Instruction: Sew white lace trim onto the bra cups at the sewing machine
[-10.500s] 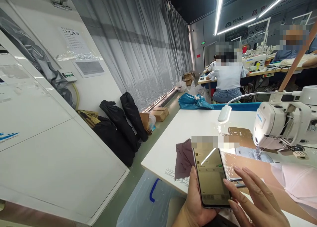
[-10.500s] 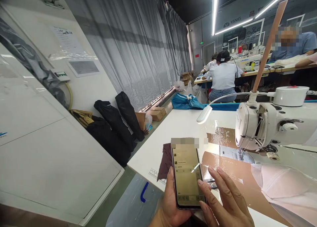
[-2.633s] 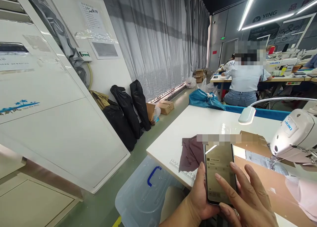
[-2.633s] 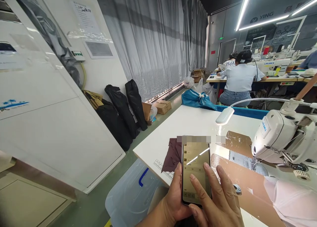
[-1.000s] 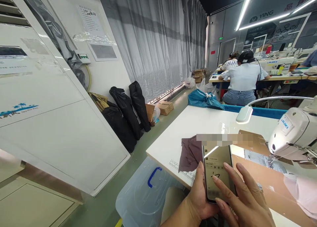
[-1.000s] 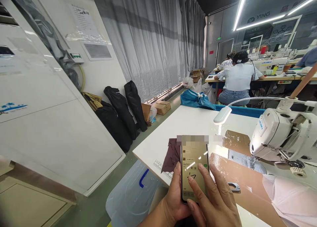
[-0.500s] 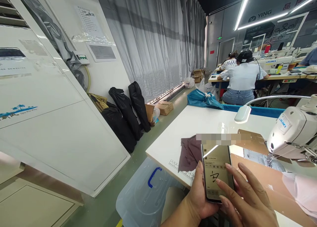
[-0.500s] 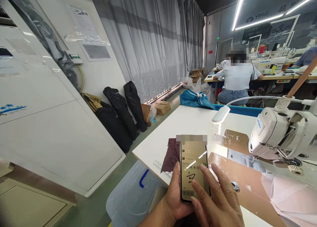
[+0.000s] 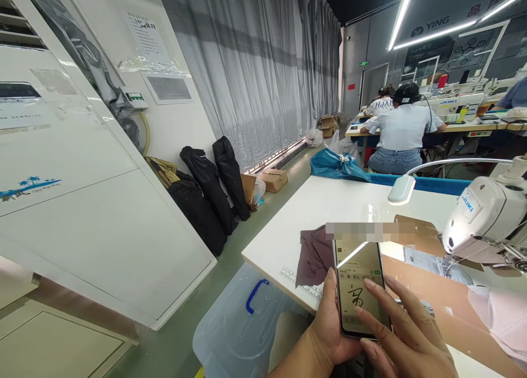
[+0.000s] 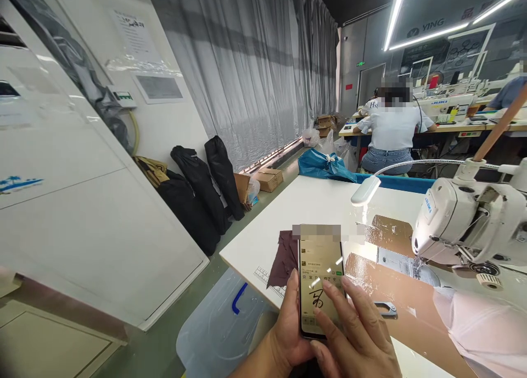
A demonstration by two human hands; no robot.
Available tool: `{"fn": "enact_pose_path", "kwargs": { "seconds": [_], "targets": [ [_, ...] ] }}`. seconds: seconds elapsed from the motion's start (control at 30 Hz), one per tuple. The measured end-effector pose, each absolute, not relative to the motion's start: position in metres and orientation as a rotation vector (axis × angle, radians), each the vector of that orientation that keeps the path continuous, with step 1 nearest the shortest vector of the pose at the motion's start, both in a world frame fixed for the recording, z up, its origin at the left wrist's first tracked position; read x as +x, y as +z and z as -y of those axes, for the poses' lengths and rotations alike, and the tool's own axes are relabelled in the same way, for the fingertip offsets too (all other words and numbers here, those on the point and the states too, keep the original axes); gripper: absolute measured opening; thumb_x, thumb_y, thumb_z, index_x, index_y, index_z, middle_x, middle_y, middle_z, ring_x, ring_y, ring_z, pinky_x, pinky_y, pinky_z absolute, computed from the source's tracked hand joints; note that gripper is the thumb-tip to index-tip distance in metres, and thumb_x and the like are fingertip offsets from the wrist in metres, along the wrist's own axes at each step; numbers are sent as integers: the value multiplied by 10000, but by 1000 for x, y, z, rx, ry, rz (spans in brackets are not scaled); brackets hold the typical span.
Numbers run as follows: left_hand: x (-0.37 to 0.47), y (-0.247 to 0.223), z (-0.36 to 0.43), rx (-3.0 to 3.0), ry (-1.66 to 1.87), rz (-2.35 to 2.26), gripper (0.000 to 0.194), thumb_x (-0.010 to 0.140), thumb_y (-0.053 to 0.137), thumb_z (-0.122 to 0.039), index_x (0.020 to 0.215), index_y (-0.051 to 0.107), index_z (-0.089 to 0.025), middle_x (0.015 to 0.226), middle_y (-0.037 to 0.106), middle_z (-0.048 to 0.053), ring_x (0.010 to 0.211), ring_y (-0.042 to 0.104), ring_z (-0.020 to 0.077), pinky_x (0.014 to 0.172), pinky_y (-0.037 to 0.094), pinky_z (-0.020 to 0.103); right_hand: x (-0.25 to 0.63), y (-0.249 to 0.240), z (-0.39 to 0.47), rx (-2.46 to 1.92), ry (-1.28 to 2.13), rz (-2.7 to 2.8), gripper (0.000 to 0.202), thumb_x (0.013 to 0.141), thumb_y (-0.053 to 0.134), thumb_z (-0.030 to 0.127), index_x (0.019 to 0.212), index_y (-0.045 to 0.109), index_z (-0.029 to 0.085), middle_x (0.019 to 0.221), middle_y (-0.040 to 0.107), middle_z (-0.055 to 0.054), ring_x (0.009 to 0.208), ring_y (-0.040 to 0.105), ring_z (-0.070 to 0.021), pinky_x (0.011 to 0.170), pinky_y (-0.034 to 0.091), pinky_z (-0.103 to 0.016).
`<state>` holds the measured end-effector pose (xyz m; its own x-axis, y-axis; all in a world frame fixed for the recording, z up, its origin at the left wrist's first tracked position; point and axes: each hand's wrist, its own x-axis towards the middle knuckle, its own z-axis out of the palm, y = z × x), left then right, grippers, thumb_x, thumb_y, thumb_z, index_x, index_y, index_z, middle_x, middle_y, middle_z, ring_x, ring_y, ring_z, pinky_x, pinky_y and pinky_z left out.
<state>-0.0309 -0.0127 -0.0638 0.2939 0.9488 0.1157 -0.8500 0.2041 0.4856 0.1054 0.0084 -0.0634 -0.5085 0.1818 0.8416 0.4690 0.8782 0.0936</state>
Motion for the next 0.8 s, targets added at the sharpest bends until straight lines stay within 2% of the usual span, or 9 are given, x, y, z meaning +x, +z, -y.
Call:
{"fn": "enact_pose_path", "kwargs": {
  "seconds": [0.13,0.27,0.47,0.6,0.8],
  "targets": [
    [-31,-68,12,498,1270,-214,772,888,330,-692,1316,556,-90,1278,615,166,1163,572,285,1051,335,376,107,-67,-9,-557,-381,2055,233,902,515,258,1053,641,133,1289,514,-191,1335,336,-410,965,355,-479],
    [-30,-70,10,499,1276,-218,759,890,318,-692,1292,581,-104,1231,640,164,1117,591,284,1030,340,384,108,-67,-9,-547,-407,2038,201,900,518,259,1012,650,156,1267,532,-174,1330,354,-394,961,363,-460],
    [-31,-70,10,552,1198,-242,936,846,221,-778,1306,533,-26,1111,668,210,1049,604,289,962,358,380,112,-63,-10,-620,-311,1972,153,885,496,243,858,638,192,1260,517,-161,1359,331,-342,1041,318,-419],
    [-31,-70,11,513,1203,-224,898,843,267,-776,1231,596,-36,1095,670,189,996,610,250,929,371,341,110,-62,-10,-580,-298,1948,115,881,503,231,849,612,215,1218,527,-148,1329,365,-321,997,348,-403],
    [-29,-73,9,504,1247,-163,787,880,321,-707,1261,597,-76,1135,664,169,989,617,248,919,387,343,102,-60,-7,-575,-349,1879,107,910,489,216,840,570,214,1109,564,-138,1284,411,-299,925,387,-393]
  ]
}}
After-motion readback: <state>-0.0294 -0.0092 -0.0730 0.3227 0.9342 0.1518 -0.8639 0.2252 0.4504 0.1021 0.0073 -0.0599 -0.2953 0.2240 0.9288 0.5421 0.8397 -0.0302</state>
